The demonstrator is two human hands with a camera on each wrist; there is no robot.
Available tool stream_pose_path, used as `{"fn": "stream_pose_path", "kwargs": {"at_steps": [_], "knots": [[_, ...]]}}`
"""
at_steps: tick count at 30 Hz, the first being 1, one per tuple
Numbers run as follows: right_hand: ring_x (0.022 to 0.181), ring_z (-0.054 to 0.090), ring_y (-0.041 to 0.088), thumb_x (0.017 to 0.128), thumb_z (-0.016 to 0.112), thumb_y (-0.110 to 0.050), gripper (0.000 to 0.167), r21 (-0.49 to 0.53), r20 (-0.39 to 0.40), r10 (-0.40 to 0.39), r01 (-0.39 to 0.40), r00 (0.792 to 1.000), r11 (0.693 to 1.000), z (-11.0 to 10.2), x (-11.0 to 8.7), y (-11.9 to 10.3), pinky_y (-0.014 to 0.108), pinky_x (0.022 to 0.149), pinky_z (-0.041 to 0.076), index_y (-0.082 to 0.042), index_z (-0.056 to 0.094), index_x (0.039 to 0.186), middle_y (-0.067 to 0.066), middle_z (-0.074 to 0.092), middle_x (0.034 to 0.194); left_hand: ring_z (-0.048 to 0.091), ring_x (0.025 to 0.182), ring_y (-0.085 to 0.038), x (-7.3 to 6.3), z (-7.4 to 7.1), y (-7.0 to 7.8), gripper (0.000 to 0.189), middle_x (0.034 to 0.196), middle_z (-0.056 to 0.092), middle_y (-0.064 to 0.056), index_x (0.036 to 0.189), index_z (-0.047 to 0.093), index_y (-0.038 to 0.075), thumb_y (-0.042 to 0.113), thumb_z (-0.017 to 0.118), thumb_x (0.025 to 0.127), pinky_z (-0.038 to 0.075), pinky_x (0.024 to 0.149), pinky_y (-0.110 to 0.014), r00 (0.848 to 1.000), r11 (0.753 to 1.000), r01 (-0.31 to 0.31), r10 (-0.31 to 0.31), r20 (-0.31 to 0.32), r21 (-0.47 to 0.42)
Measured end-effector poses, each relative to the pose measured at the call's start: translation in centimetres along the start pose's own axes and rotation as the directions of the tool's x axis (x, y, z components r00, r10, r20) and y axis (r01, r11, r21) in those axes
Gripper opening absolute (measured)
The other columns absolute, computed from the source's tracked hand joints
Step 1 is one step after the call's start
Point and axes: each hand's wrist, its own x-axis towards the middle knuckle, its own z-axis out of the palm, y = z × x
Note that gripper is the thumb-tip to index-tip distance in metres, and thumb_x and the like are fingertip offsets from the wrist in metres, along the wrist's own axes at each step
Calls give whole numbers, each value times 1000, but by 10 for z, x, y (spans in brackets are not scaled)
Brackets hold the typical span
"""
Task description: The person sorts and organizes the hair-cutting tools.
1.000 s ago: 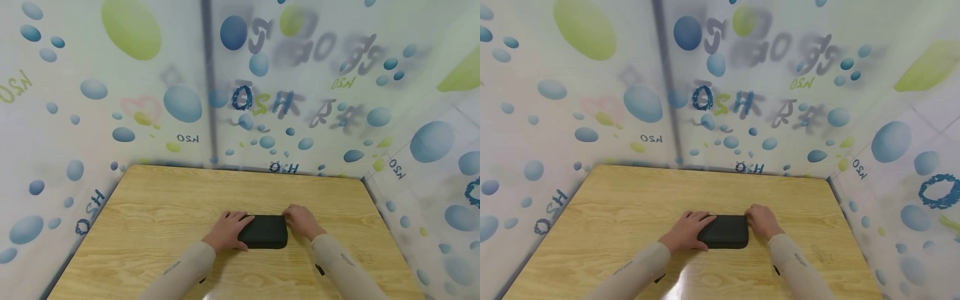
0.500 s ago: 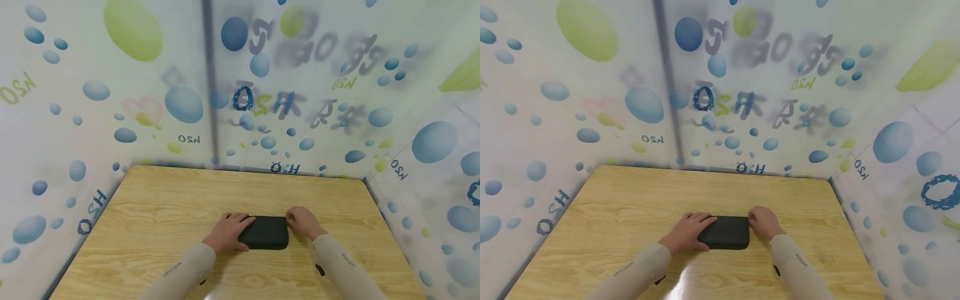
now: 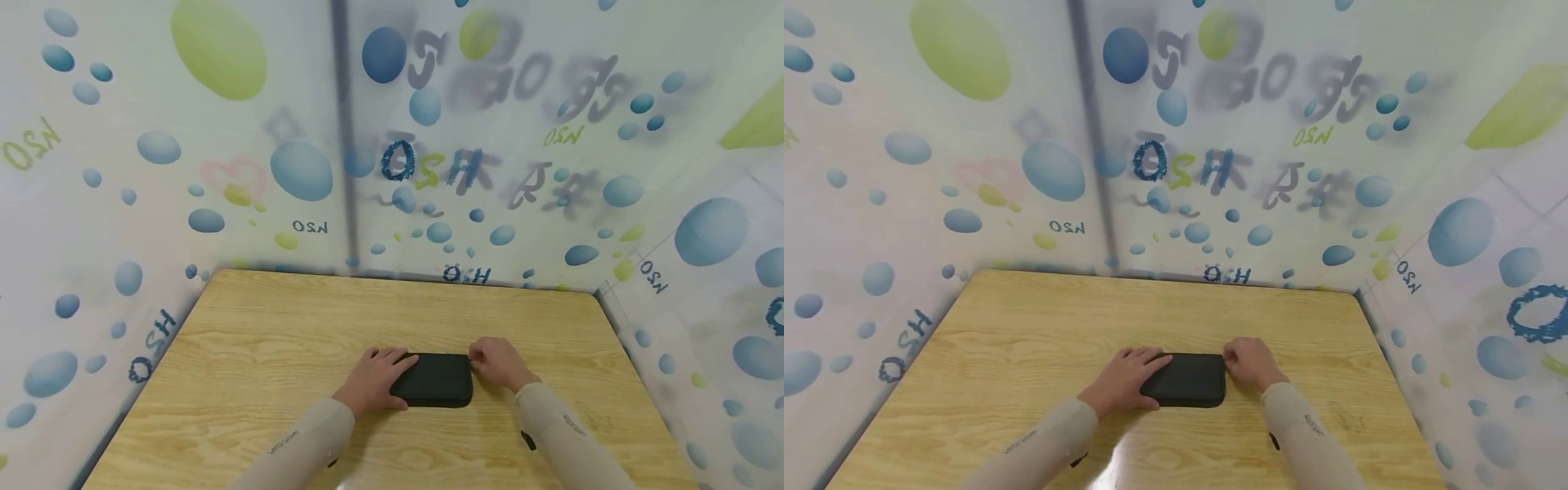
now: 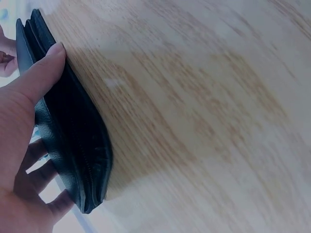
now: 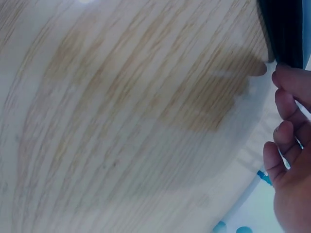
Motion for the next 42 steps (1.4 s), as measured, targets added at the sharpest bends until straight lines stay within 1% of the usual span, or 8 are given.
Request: {"fn": "stream_pose_path", "kwargs": {"at_steps": [6, 11, 13, 23, 27, 31, 36, 42], "knots": [[68, 52, 7, 83, 75, -15, 15, 16, -8, -7, 7, 1000, 1000, -1, -4, 4, 31, 66, 49, -22, 67, 72, -9, 61, 74, 39, 141, -20, 1, 3, 2, 90, 155, 39, 0, 153, 32, 30, 66, 67, 78, 37, 110, -46, 1000, 999, 1, -1, -4, 40], [78, 64, 12, 83, 76, -14, 4, 14, -20, -1, 2, 1000, 1000, -1, -4, 4, 37, 76, 55, -18, 76, 83, -7, 70, 82, 41, 139, -20, 0, 2, 3, 90, 154, 41, -1, 152, 34, 29, 66, 68, 77, 39, 109, -46, 1000, 998, -5, 7, -18, 68], [83, 66, 14, 83, 76, -13, 5, 31, -15, 14, -14, 1000, 999, 0, -3, 3, 39, 79, 55, -16, 78, 88, -5, 72, 86, 42, 139, -20, -1, 2, 3, 90, 154, 41, -1, 152, 34, 28, 66, 68, 77, 39, 108, -46, 1000, 997, -6, 8, -22, 72], [78, 60, 9, 83, 76, -11, 6, 76, 15, 60, -61, 998, 995, 1, 0, 1, 35, 76, 54, -16, 77, 87, -6, 70, 84, 42, 139, -20, -1, 3, 1, 90, 154, 41, -1, 152, 34, 29, 67, 67, 77, 39, 109, -47, 999, 997, -14, 16, -29, 70], [76, 59, 8, 85, 74, -14, 2, 44, -3, -9, 9, 1000, 999, 1, 0, 3, 34, 75, 53, -14, 76, 84, -7, 69, 82, 41, 139, -19, 0, 4, 1, 91, 154, 41, 0, 152, 33, 29, 68, 67, 77, 39, 109, -47, 1000, 997, -10, 12, -28, 70], [75, 59, 8, 83, 76, -18, 4, -7, -52, -99, 99, 994, 995, -1, -4, 8, 38, 77, 51, -18, 74, 79, -10, 68, 78, 41, 140, -19, 1, 6, 0, 91, 154, 40, 0, 152, 32, 30, 69, 66, 77, 39, 109, -46, 1000, 997, -9, 11, -28, 80], [75, 57, 7, 82, 77, -20, 11, -27, -57, -118, 117, 991, 993, -3, -9, 13, 39, 78, 47, -25, 72, 75, -15, 64, 75, 41, 140, -19, 2, 8, 0, 91, 154, 40, 1, 153, 32, 30, 69, 66, 77, 38, 109, -47, 1000, 998, -8, 10, -30, 69], [76, 56, 7, 82, 76, -16, 14, -20, -45, -159, 158, 986, 987, -5, -12, 16, 40, 80, 45, -26, 69, 74, -16, 62, 74, 40, 140, -19, 1, 10, -2, 91, 155, 39, 1, 153, 31, 31, 69, 65, 77, 38, 110, -47, 1000, 998, -2, 3, -28, 61]]}}
